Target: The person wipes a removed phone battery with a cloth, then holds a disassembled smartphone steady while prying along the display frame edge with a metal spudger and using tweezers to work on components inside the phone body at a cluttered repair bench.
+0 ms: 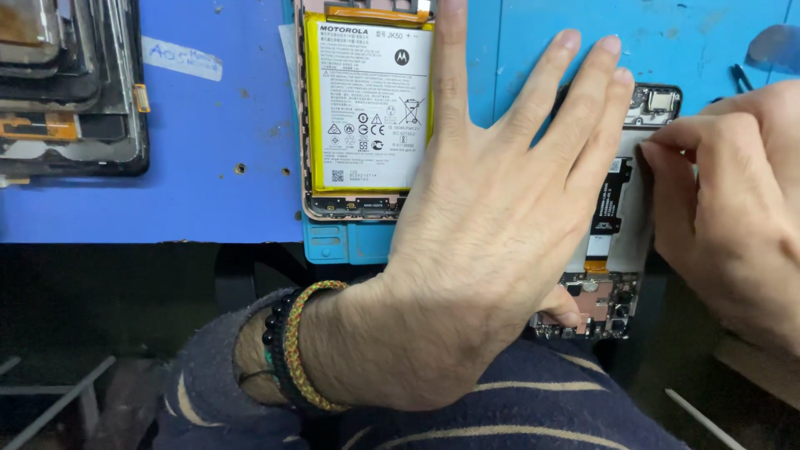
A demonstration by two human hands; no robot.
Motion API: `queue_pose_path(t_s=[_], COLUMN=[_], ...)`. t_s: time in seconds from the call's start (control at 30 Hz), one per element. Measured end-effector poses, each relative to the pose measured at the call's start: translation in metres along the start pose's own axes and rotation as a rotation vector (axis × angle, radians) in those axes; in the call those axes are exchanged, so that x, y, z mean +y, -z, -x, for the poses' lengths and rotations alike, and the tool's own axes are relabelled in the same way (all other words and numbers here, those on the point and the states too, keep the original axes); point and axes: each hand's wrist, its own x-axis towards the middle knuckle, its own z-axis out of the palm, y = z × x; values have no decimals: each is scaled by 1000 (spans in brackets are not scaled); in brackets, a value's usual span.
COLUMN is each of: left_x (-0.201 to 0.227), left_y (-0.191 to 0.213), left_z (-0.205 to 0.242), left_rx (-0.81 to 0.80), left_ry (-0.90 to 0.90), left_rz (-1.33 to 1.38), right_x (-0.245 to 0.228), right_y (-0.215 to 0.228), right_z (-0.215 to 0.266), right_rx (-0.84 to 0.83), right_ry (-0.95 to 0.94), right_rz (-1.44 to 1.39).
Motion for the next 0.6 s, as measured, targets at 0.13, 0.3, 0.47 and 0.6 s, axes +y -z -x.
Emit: queue_pose_path(t_s=[0.13, 0.3, 0.47, 0.6], left_x=[0, -2, 1, 2], left_y=[-1, 0, 3, 3], left_z=[2, 4, 2, 2], left_rx=[1, -5, -20, -33], left_ry=[16, 24, 26, 41], left_rz=[-37, -51, -51, -49], right_x=[-2, 1, 12, 33], right_y=[4, -2, -9, -24], right_z=[-10, -2, 9, 22], right_rx=[-10, -21, -58, -40], right_ry=[-32, -106, -309, -215], right_rz=[-178, -227, -466, -449])
